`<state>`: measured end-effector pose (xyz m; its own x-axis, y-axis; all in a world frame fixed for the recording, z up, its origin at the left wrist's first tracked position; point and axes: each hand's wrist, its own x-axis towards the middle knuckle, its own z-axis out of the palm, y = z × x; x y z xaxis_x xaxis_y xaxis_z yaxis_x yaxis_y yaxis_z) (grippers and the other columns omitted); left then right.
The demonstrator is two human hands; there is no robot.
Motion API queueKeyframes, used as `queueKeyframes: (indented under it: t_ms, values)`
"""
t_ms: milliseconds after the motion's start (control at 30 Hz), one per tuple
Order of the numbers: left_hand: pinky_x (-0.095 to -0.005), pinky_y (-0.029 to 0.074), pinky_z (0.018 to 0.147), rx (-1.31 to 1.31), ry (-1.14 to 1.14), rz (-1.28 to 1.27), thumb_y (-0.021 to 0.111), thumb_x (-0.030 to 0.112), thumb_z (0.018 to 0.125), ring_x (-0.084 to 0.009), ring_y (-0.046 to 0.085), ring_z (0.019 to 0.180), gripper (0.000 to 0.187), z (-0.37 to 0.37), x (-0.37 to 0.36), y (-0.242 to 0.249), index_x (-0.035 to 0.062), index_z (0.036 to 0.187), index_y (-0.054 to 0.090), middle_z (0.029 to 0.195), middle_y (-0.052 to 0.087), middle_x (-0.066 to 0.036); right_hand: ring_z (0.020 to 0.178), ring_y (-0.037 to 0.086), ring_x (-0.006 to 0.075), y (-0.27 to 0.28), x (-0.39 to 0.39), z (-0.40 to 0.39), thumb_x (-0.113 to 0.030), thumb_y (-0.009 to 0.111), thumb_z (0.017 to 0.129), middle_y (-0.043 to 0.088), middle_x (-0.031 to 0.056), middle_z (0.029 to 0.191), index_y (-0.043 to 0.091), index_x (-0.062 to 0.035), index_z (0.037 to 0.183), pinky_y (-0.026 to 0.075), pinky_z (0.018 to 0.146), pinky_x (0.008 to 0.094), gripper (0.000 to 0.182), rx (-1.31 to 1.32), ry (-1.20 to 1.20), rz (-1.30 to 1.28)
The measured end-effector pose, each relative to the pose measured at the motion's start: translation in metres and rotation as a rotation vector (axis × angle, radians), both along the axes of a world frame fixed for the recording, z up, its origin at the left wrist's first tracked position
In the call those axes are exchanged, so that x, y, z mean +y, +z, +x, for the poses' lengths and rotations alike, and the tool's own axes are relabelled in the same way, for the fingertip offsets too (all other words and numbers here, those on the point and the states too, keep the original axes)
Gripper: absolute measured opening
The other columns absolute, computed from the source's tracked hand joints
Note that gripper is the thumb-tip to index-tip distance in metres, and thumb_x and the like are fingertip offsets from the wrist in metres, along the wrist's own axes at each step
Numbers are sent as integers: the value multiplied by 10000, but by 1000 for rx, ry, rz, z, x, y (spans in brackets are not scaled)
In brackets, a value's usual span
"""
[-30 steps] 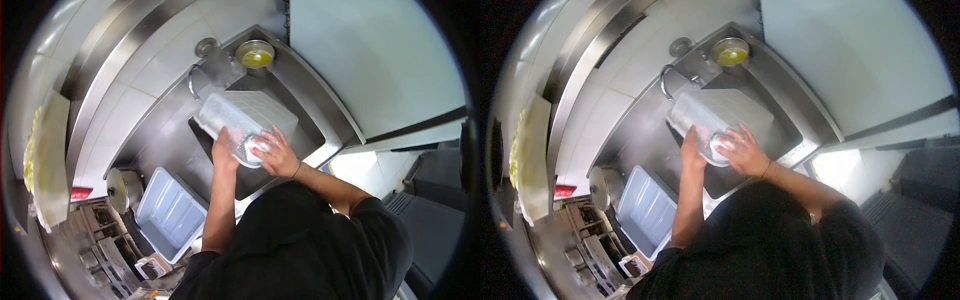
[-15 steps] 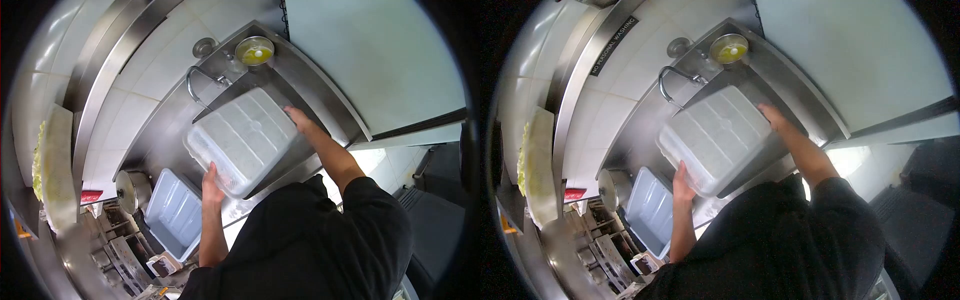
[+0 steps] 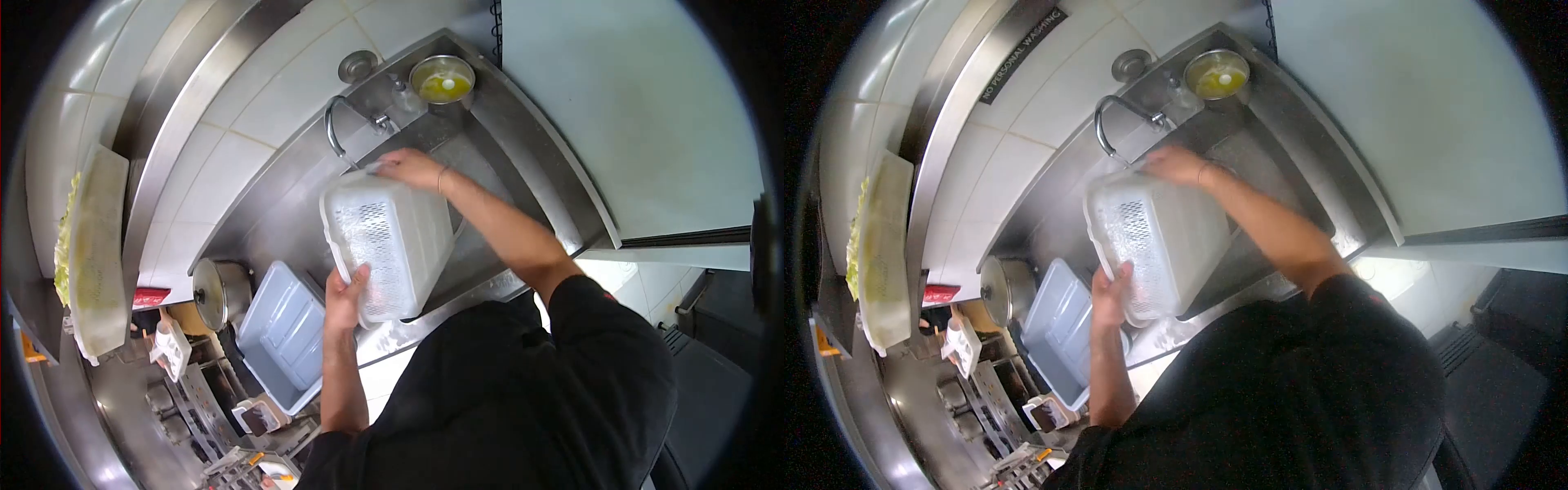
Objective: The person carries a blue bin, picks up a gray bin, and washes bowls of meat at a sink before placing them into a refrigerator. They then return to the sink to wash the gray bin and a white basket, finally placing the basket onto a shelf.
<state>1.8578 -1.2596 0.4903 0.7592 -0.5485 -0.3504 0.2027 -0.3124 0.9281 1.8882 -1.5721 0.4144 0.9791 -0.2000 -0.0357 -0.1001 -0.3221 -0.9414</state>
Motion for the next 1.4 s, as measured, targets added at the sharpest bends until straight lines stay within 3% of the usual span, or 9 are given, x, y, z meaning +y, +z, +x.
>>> queueKeyframes:
  t_ms: [167,300,367,533,800,967,1067,1233,1400]
  values:
    - [-366,529,896,253,231,-359,657,160,963,-203,648,1037,413,-6,-17,-39,19,1330,529,1180,652,-89,1346,454,362,77,99,-64,-106,606,917,560,151,1369,612,-65,1260,388,1119,430,346,-462,-16,-210]
    - [-385,537,897,343,315,-453,666,174,946,-232,645,1054,491,-5,-13,-61,9,1370,479,1212,635,-99,1359,450,349,37,87,-78,31,517,899,548,146,1381,605,-67,1275,370,1139,424,399,-607,-12,8]
    - [-409,510,943,356,312,-475,670,247,937,-258,618,1099,574,-12,-5,-63,19,1412,443,1227,615,-115,1311,501,344,-26,61,-66,-12,528,921,590,138,1318,616,-124,1289,394,1116,409,395,-531,-168,245]
    - [-421,483,999,394,301,-434,654,297,936,-278,587,1161,635,-11,-2,-73,21,1449,401,1270,590,-133,1207,554,382,-103,7,-66,-72,537,938,626,176,1256,634,-112,1235,441,1045,425,315,86,-469,-20]
    - [-421,515,957,467,277,-521,644,278,953,-264,634,1097,542,11,-42,-90,6,1389,473,1211,634,-121,970,600,375,0,81,-110,-56,594,865,650,148,1056,670,-75,1094,478,876,449,242,-414,-258,-309]
    - [-379,572,826,454,268,-502,686,224,929,-239,677,973,482,53,-56,-113,-11,1319,527,1129,670,-116,1005,591,393,-20,7,-123,-116,582,877,639,184,1002,657,-62,1031,460,907,505,179,-40,-212,-366]
    - [-364,587,785,438,245,-411,702,217,921,-213,682,919,454,95,-63,-133,-9,1288,559,1092,682,-102,957,597,400,-3,-82,-67,-141,596,879,624,191,943,633,-22,991,461,856,503,168,-323,-512,-619]
    - [-380,584,831,461,226,-371,664,283,963,-218,681,963,453,143,-98,-106,-10,1296,574,1132,680,-109,1076,595,387,-12,-190,48,-222,595,904,628,197,1135,647,-36,1123,459,949,494,292,-164,-574,-948]
    - [-393,556,911,411,208,-233,627,376,986,-244,662,1067,531,169,-113,-73,-19,1335,561,1233,655,-134,1156,575,384,-52,-150,89,-245,592,918,620,192,1220,616,-24,1190,444,1012,483,352,-154,-289,-952]
